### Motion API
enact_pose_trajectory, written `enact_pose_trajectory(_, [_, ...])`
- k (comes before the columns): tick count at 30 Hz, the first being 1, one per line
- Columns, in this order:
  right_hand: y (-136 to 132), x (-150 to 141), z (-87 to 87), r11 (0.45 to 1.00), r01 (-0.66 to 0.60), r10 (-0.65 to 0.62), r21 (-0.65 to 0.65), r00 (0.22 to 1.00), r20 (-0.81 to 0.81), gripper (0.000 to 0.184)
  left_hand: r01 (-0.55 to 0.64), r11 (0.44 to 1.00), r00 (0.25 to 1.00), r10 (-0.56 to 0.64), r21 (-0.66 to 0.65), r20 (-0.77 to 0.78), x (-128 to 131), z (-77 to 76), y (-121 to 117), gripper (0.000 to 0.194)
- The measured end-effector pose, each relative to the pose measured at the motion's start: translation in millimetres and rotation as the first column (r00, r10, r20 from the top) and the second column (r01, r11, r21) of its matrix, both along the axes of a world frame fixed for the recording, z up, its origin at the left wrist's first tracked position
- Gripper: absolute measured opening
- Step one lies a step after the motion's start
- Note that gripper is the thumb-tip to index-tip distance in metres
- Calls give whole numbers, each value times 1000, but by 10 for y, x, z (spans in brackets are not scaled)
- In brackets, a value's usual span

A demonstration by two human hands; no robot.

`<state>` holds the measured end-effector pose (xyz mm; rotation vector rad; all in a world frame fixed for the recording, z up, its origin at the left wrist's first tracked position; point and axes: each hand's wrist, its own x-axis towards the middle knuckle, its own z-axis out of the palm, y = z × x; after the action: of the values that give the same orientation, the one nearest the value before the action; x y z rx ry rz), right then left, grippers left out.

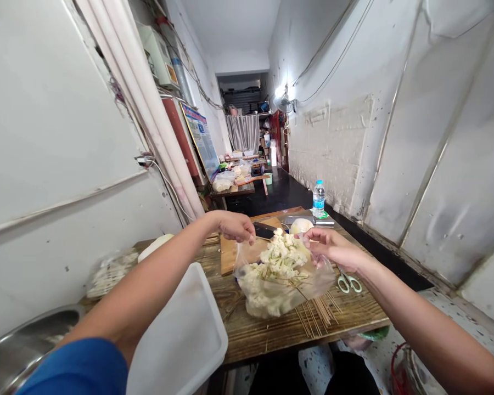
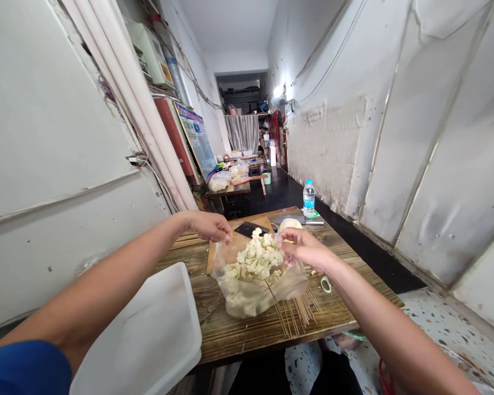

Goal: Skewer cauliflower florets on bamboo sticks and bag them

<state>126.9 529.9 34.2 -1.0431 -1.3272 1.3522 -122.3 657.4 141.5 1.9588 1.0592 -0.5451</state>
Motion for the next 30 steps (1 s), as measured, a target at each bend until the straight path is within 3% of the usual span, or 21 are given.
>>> enact_pose_trajectory(4, [79,7,5,992,53,-65,-113,992,-109,32,122,993,992,-122,3,-38,248,129,-110,34])
enact_pose_trajectory(6, [113,2,-1,986,79,-95,-144,990,-104,31,210,975,977,-207,70,-48,330,136,-162,31])
enact_pose_trajectory(10, [165,-8,-23,990,119,-132,-79,975,-179,29,332,915,940,-300,229,-165,421,125,-250,21])
enact_pose_trajectory(13, [222,26,-93,970,214,-238,-114,927,-290,25,419,865,896,-342,278,-284,441,169,-335,22])
enact_pose_trajectory(15, [265,66,-163,945,292,-323,-145,897,-301,21,471,831,871,-384,296,-307,436,212,-407,26])
enact_pose_trajectory(18, [284,104,-226,936,322,-351,-143,891,-290,16,511,788,856,-435,342,-278,415,234,-517,29])
enact_pose_trajectory(21, [220,68,-161,955,247,-291,-162,883,-369,16,519,769,854,-450,373,-262,428,183,-591,29])
enact_pose_trajectory(27, [81,-49,100,989,-42,-29,-144,889,-457,22,526,700,850,-446,482,-280,673,153,-540,13])
enact_pose_trajectory(30, [92,6,134,983,-75,0,-168,911,-412,20,469,790,883,-400,395,-248,719,201,-363,9])
